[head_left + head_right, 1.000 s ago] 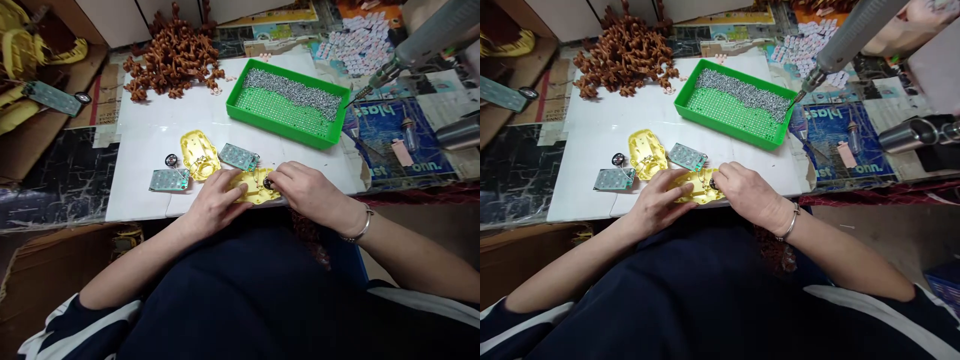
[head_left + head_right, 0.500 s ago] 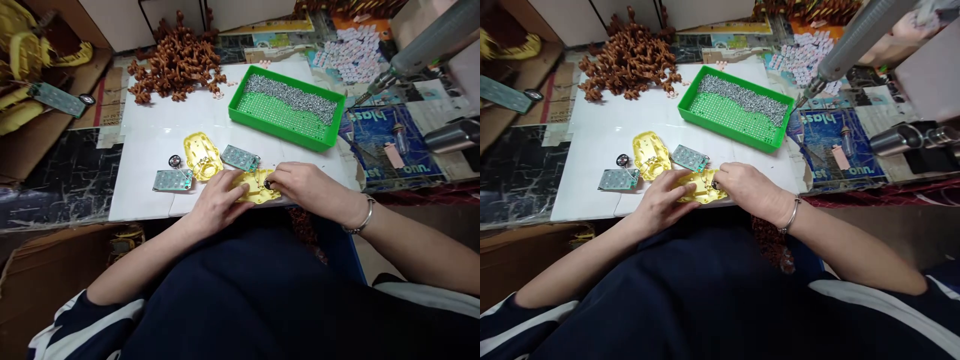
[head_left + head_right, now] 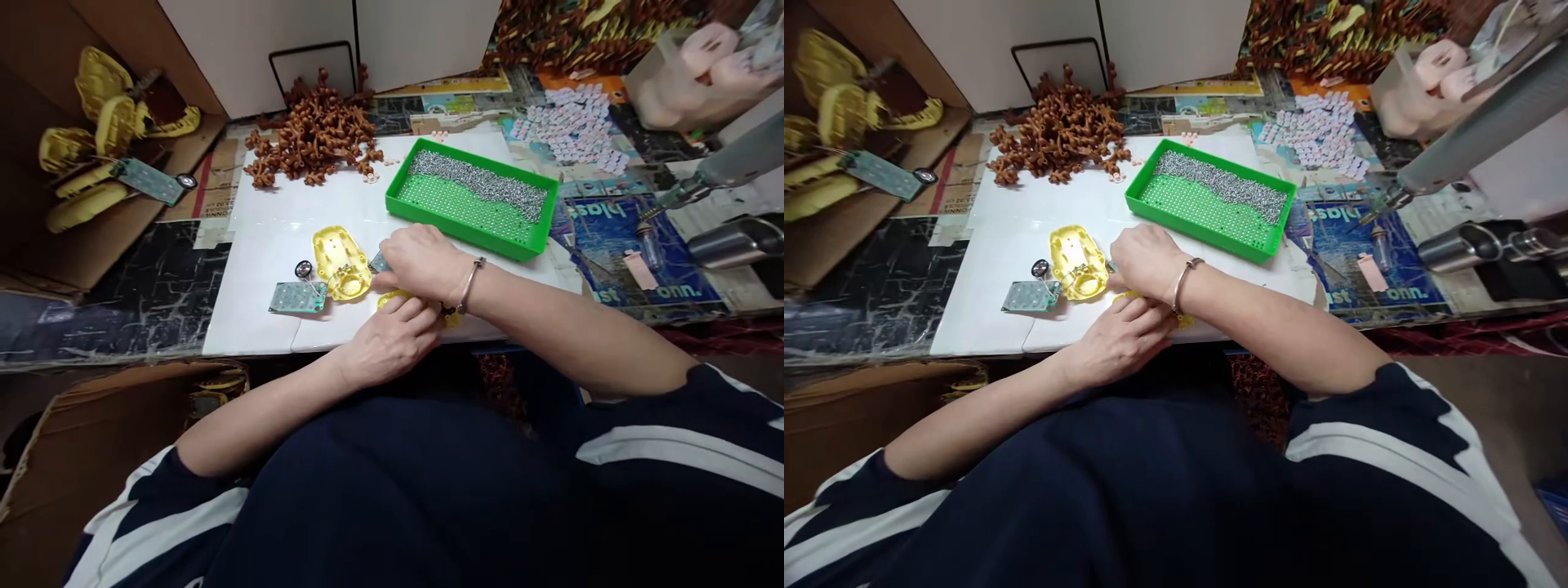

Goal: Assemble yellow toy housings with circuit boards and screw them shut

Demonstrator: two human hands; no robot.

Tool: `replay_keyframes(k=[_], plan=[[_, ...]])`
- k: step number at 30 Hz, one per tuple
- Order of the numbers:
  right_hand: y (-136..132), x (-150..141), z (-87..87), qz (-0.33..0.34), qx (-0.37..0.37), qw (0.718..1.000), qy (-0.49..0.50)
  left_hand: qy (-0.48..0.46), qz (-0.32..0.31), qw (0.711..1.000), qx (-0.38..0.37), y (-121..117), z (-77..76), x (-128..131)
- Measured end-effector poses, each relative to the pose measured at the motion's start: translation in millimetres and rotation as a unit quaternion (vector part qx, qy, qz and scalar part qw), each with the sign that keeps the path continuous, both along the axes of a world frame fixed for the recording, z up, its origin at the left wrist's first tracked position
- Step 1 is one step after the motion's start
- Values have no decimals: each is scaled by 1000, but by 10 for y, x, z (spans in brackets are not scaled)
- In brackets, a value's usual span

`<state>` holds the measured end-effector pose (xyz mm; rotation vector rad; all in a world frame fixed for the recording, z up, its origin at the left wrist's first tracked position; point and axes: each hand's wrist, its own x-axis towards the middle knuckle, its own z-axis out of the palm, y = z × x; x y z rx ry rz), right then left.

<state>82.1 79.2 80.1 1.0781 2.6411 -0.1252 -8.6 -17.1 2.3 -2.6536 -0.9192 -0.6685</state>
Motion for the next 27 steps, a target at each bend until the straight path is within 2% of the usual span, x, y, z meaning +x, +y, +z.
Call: replay_keyframes(k=[4, 7, 12, 15, 18, 22, 25, 27], plan=[[153, 77, -69, -17, -27, 999, 34, 9, 1, 1000, 14, 22, -56, -25], [272, 179, -109, -46, -83, 992, 82, 14, 1, 1000, 14, 13, -60, -43], [280, 392, -95, -118, -152, 952, 237, 16, 7, 1000, -4, 6, -40, -35], [178, 616, -147, -152, -150, 899, 381, 1, 18, 1000, -18, 4, -33, -32], [40, 846, -295, -200, -152, 811, 528, -31, 16, 999, -37, -5, -14, -41], [-139, 1011, -512, -274, -200, 714, 613, -149, 17, 984, -96, 13, 18, -28], [-233, 1013, -602, -305, -220, 663, 647, -227, 63, 963, -129, 90, 21, 44], [-280, 990, -626, -306, -216, 650, 661, -235, 100, 958, -130, 159, 11, 113]])
